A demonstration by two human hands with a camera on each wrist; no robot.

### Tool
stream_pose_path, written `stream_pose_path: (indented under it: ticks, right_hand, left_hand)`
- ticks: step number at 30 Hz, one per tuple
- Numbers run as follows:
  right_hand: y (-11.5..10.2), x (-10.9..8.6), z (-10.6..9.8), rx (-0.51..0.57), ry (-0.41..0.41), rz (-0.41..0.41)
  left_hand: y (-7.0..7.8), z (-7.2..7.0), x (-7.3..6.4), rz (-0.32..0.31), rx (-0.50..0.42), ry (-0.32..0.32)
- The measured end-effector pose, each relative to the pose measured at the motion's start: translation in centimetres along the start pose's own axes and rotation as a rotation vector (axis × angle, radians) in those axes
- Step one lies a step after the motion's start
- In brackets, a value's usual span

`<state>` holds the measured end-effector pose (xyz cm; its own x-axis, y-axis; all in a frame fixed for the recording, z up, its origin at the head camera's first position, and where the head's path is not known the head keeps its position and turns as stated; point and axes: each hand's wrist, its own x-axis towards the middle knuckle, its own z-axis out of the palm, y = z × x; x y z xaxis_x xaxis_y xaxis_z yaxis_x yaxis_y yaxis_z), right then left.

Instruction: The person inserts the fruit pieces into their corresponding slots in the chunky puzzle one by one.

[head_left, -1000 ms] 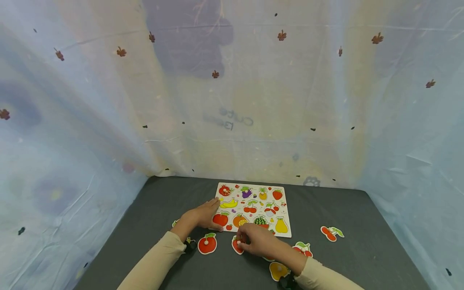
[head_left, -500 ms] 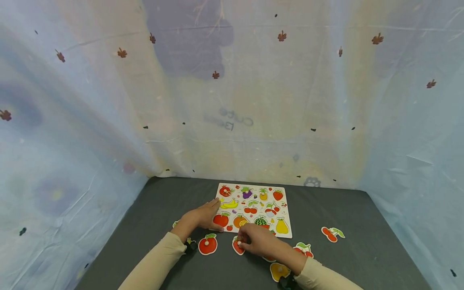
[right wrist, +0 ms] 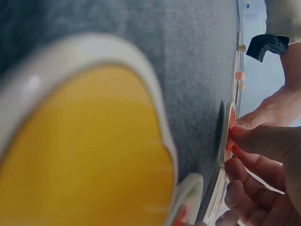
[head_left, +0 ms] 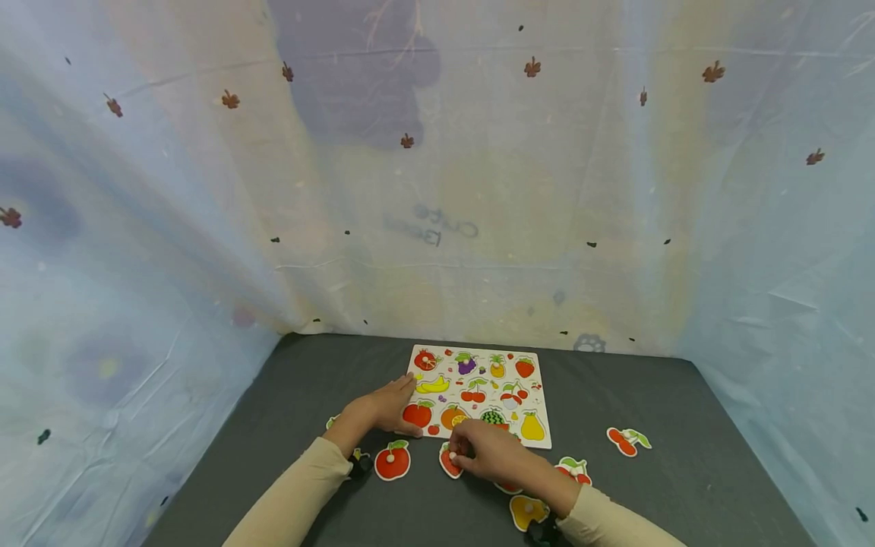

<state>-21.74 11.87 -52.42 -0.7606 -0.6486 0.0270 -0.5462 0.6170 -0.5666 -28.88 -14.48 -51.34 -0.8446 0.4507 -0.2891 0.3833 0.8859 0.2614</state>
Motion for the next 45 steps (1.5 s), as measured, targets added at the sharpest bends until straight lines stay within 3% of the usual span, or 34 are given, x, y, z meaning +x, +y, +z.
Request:
stream_pose_path:
  ticks: [23, 45]
  right_hand:
    - [1.7, -0.8, -4.1, -0.053, 0.132, 0.012]
    - [7.0, -0.1, -7.4, -0.089, 0.219, 0.195]
  left_hand:
    - [0.1, -0.1, -0.1, -0.001, -0.006, 0.000]
    - [0.0, 0.0, -0.1, 0.000, 0.006, 0.004]
